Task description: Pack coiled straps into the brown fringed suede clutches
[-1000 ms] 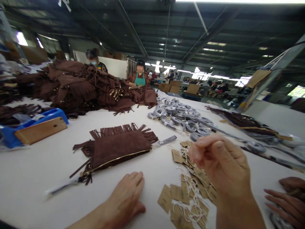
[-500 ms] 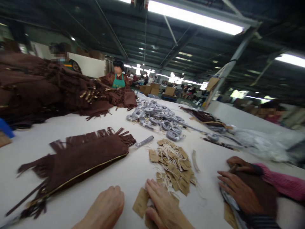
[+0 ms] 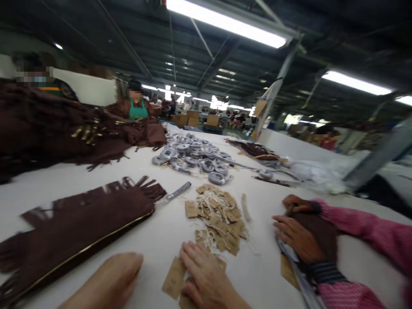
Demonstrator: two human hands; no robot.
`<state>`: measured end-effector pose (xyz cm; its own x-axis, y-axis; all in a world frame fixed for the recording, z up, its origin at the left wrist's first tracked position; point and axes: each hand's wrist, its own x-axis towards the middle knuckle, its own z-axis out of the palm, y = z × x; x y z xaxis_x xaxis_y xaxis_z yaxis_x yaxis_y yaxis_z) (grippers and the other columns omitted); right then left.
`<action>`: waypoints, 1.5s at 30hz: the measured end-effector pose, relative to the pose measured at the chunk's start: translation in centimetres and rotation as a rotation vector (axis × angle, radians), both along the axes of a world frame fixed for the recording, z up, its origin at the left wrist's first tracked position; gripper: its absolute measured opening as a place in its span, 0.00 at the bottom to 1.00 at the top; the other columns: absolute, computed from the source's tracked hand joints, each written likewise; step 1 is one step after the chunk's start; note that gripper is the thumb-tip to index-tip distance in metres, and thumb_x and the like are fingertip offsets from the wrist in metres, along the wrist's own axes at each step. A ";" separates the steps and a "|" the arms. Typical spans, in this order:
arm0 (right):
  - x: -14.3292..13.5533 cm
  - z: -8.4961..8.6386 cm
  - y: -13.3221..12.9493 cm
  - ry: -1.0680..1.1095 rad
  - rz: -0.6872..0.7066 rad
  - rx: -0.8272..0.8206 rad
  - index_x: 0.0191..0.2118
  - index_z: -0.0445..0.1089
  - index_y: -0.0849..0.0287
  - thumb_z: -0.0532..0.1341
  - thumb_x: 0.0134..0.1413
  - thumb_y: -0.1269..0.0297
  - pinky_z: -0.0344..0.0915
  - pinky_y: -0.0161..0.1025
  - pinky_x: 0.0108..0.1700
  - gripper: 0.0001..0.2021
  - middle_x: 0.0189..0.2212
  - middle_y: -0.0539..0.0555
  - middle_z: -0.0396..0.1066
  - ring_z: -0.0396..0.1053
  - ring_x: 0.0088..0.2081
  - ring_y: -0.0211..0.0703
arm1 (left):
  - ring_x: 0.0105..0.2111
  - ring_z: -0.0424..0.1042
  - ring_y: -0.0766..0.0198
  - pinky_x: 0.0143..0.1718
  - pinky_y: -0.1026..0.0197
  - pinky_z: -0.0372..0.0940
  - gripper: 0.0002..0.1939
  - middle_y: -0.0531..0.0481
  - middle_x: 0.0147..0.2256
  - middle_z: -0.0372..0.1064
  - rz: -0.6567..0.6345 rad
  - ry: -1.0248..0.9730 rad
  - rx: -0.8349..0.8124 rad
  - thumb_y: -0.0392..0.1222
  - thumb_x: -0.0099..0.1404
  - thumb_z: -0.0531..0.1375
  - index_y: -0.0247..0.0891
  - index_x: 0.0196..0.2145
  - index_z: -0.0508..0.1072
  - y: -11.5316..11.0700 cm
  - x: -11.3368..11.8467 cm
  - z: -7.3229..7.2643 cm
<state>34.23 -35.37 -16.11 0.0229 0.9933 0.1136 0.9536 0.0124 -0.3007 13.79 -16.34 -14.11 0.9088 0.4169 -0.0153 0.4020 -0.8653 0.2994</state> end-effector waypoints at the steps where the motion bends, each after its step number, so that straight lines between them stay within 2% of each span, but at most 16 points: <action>1: 0.1 -0.1 -0.1 0.001 -0.003 -0.011 0.65 0.55 0.64 0.60 0.59 0.59 0.52 0.52 0.66 0.31 0.65 0.61 0.51 0.50 0.66 0.55 | 0.30 0.72 0.58 0.32 0.60 0.66 0.10 0.48 0.27 0.72 0.029 0.020 -0.092 0.37 0.56 0.50 0.39 0.24 0.70 0.3 0.3 1.4; 3: 0.6 -0.8 0.0 -0.018 0.017 0.017 0.65 0.56 0.63 0.60 0.58 0.63 0.56 0.54 0.64 0.31 0.64 0.61 0.52 0.52 0.65 0.58 | 0.24 0.69 0.63 0.24 0.65 0.63 0.05 0.52 0.22 0.68 0.110 0.027 -0.415 0.37 0.50 0.51 0.38 0.23 0.67 1.0 1.4 3.2; 6: 1.6 -2.3 0.4 -0.069 0.095 0.119 0.64 0.57 0.60 0.60 0.58 0.62 0.62 0.53 0.60 0.29 0.63 0.60 0.55 0.58 0.62 0.59 | 0.18 0.66 0.65 0.18 0.66 0.60 0.06 0.56 0.18 0.63 0.253 -0.077 -0.761 0.37 0.43 0.52 0.37 0.23 0.66 2.1 3.3 3.8; 10: 3.1 -3.9 0.4 -0.241 0.133 0.229 0.62 0.62 0.57 0.60 0.59 0.57 0.68 0.49 0.56 0.27 0.60 0.60 0.60 0.63 0.59 0.59 | 0.16 0.64 0.66 0.17 0.66 0.61 0.06 0.57 0.15 0.61 0.336 -0.181 -0.772 0.36 0.39 0.51 0.37 0.19 0.65 3.4 4.9 3.6; 13: 4.3 -5.2 0.3 -0.363 0.098 0.287 0.59 0.67 0.58 0.60 0.59 0.56 0.69 0.49 0.55 0.24 0.59 0.62 0.62 0.64 0.58 0.60 | 0.15 0.63 0.66 0.17 0.66 0.60 0.06 0.57 0.13 0.60 0.367 -0.222 -0.759 0.35 0.39 0.51 0.37 0.18 0.65 4.3 4.8 3.9; 16: 5.1 -6.4 0.5 -0.370 0.144 0.318 0.60 0.66 0.59 0.59 0.60 0.59 0.70 0.47 0.53 0.23 0.58 0.61 0.64 0.66 0.56 0.59 | 0.14 0.64 0.66 0.17 0.65 0.61 0.05 0.57 0.13 0.61 0.375 -0.243 -0.783 0.35 0.39 0.51 0.37 0.18 0.65 4.6 4.4 3.9; 19: 5.2 -6.4 0.7 -0.350 0.168 0.326 0.59 0.66 0.59 0.60 0.58 0.59 0.71 0.48 0.52 0.24 0.57 0.62 0.66 0.68 0.55 0.59 | 0.14 0.64 0.67 0.16 0.66 0.62 0.05 0.57 0.13 0.60 0.375 -0.265 -0.826 0.35 0.39 0.51 0.37 0.18 0.65 4.0 4.7 3.3; 21: 4.7 -5.2 0.9 -0.303 0.131 0.322 0.57 0.68 0.58 0.60 0.59 0.60 0.71 0.49 0.53 0.21 0.57 0.62 0.65 0.67 0.55 0.60 | 0.14 0.63 0.67 0.16 0.66 0.62 0.06 0.57 0.13 0.61 0.365 -0.271 -0.866 0.35 0.38 0.51 0.37 0.19 0.65 3.3 5.4 2.8; 25: 2.2 -1.0 2.1 -0.026 -0.064 0.316 0.58 0.67 0.56 0.54 0.62 0.65 0.67 0.46 0.56 0.20 0.58 0.59 0.66 0.66 0.57 0.53 | 0.14 0.61 0.69 0.17 0.65 0.64 0.06 0.57 0.14 0.61 0.317 -0.272 -0.935 0.35 0.39 0.51 0.36 0.20 0.65 1.8 7.5 2.4; 29: 0.4 2.3 5.3 0.290 -0.279 0.215 0.60 0.63 0.60 0.54 0.57 0.66 0.72 0.42 0.43 0.24 0.47 0.60 0.75 0.75 0.37 0.47 | 0.15 0.63 0.69 0.18 0.65 0.65 0.07 0.57 0.15 0.62 0.273 -0.261 -0.962 0.34 0.40 0.51 0.36 0.21 0.66 0.6 9.4 3.0; 32: 1.1 2.9 7.3 0.447 -0.300 0.107 0.42 0.74 0.59 0.52 0.58 0.64 0.68 0.39 0.33 0.14 0.28 0.53 0.75 0.72 0.28 0.43 | 0.15 0.63 0.69 0.17 0.66 0.64 0.07 0.57 0.15 0.62 0.279 -0.233 -0.935 0.32 0.40 0.51 0.36 0.21 0.65 0.5 10.2 3.3; 34: 2.5 3.0 7.9 0.622 -0.366 0.132 0.29 0.72 0.57 0.53 0.59 0.59 0.64 0.35 0.25 0.14 0.21 0.50 0.70 0.68 0.23 0.41 | 0.14 0.62 0.69 0.17 0.65 0.63 0.07 0.57 0.15 0.62 0.304 -0.206 -0.888 0.31 0.40 0.51 0.36 0.20 0.65 0.7 10.4 3.2; 35: 3.4 3.1 8.0 0.779 -0.415 0.192 0.27 0.70 0.57 0.56 0.57 0.55 0.62 0.34 0.22 0.14 0.20 0.49 0.69 0.66 0.22 0.39 | 0.13 0.61 0.68 0.17 0.65 0.62 0.06 0.57 0.15 0.61 0.316 -0.188 -0.858 0.31 0.40 0.51 0.36 0.20 0.64 0.7 10.4 3.0; 39: 6.6 3.8 7.6 1.460 -0.483 0.510 0.32 0.70 0.57 0.70 0.42 0.48 0.66 0.29 0.23 0.19 0.24 0.47 0.71 0.67 0.23 0.35 | 0.15 0.62 0.67 0.20 0.64 0.60 0.06 0.57 0.15 0.60 0.313 -0.140 -0.717 0.29 0.42 0.52 0.36 0.18 0.65 0.3 10.8 2.3; 43: 7.8 4.2 6.9 1.857 -0.474 0.653 0.34 0.71 0.59 0.77 0.33 0.58 0.70 0.26 0.26 0.21 0.27 0.47 0.74 0.70 0.26 0.32 | 0.22 0.65 0.65 0.27 0.63 0.59 0.06 0.55 0.19 0.63 0.227 -0.166 -0.589 0.29 0.47 0.55 0.37 0.20 0.67 -0.8 11.7 2.3; 45: 7.8 4.1 6.8 1.959 -0.470 0.690 0.35 0.72 0.60 0.78 0.32 0.63 0.71 0.26 0.26 0.21 0.27 0.47 0.75 0.71 0.26 0.32 | 0.26 0.66 0.62 0.31 0.62 0.58 0.06 0.53 0.22 0.66 0.190 -0.191 -0.530 0.30 0.51 0.55 0.37 0.22 0.69 -1.0 12.1 2.5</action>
<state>42.03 -28.62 -11.97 0.7065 0.6995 -0.1076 -0.5462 0.4421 -0.7115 25.89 -17.31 -11.60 0.8259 0.5531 -0.1094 0.4318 -0.4958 0.7535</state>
